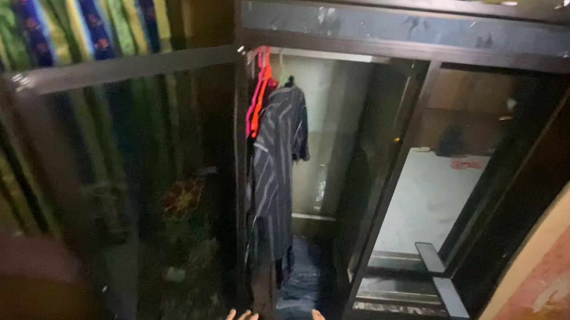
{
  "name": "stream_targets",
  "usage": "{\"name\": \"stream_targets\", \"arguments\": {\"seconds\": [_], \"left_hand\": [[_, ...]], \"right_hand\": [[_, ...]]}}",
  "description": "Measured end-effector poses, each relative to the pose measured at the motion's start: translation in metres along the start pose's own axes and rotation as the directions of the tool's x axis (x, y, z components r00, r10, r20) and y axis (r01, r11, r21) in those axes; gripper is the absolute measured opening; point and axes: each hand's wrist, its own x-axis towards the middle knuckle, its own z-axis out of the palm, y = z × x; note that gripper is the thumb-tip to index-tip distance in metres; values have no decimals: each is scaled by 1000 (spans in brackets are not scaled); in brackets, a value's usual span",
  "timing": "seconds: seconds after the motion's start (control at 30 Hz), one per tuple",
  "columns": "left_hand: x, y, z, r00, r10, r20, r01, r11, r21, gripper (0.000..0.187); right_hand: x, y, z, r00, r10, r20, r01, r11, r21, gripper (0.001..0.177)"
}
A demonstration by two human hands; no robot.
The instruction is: The person removes multiple shirts from a wardrobe, one at a time, and places them on a nearby bed. The task involves reaching into the wardrobe, taking off each hanger, and stacking the garments on the bed.
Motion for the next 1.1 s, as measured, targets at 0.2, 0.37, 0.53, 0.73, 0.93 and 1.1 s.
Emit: {"name": "stream_targets", "arguments": {"seconds": [0.2, 0.37, 0.53, 0.73, 0.93, 1.1], "left_hand": [[42, -8, 13, 984, 169, -56, -171, 985, -25, 51], [90, -8, 38, 976, 201, -89, -199, 979, 33, 55], [127, 7, 35, 991, 107, 85, -113, 992, 63, 55], [184, 34, 43, 994, 49, 99, -54, 998, 44, 54], [247, 62, 52, 992, 2, 124, -12, 996, 83, 58], [280, 79, 48, 998, 58, -15, -57, 996, 74, 54]], "right_hand": [[41, -5, 4, 1000, 28, -10, -28, 1000, 4, 72], [77, -9, -1, 999, 40, 26, -41, 998, 45, 74], [121, -6, 1, 998, 9, 65, -14, 997, 70, 71], [179, -20, -9, 996, -89, -24, 91, 985, 144, 69], [255, -38, -30, 994, -70, 89, 54, 984, 171, 71], [311, -40, -31, 984, -94, 151, 66, 982, 176, 70]]}}
